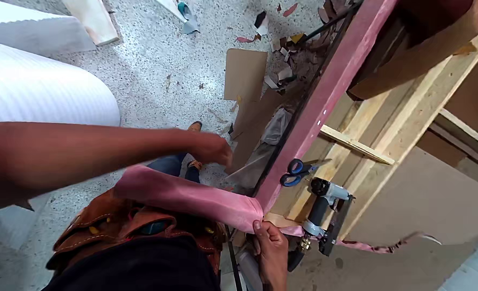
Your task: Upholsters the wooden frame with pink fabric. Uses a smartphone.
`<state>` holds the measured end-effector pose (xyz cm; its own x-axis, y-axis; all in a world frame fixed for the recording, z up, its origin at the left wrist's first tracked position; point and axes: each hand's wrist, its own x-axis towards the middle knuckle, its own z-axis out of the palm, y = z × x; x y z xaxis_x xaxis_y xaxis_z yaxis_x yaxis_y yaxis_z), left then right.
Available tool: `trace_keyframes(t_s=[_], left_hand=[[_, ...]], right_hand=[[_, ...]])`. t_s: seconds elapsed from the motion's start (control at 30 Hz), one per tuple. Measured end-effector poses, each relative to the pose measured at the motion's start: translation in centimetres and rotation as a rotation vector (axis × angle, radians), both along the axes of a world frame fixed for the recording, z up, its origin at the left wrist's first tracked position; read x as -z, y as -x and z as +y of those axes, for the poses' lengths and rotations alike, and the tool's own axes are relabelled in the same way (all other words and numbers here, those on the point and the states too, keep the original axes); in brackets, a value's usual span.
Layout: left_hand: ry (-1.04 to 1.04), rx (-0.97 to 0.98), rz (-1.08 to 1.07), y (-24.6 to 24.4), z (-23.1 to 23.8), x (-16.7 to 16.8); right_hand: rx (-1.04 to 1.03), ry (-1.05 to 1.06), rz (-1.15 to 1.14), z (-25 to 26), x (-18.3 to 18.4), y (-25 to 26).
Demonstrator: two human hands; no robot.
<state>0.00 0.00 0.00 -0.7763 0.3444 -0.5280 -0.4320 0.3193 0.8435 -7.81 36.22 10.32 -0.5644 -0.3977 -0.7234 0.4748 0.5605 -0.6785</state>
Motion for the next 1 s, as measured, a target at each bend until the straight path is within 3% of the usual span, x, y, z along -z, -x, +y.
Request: trace_keyframes(t_s=[0.07, 0.13, 0.27, 0.43, 0.63, 0.77, 1.0], left_hand=[[-0.311, 0.066, -0.163, 4.1, 6.6, 0.6], [-0.425, 0.127, -0.414, 5.0, 10.7, 0.7], [-0.464, 0.070, -0.795, 4.1, 10.2, -1.8], [-0.550, 0.134, -0.778, 1.6, 9.5, 1.8], [-0.610, 0.144, -0.871, 0.8, 8.5, 1.9], [-0.648, 0.213, -0.788, 0.1, 7.5, 0.8], [-0.611, 0.172, -0.516, -6.0, 3.6, 1.0]], right_hand=[[0.002, 0.075, 0.010, 0.6, 0.4, 0.0], [0.000, 0.100, 0.021, 0.6, 0.5, -0.2], [0.034, 0.117, 0.027, 0.8, 0.2, -1.2], [0.075, 0.107, 0.046, 0.7, 0.5, -1.2], [0.050, 0.080, 0.009, 1.0, 0.1, -1.0], [0.019, 0.051, 0.009, 1.1, -0.4, -0.8], [-0.408, -0.346, 0.315, 0.5, -1.1, 1.4]])
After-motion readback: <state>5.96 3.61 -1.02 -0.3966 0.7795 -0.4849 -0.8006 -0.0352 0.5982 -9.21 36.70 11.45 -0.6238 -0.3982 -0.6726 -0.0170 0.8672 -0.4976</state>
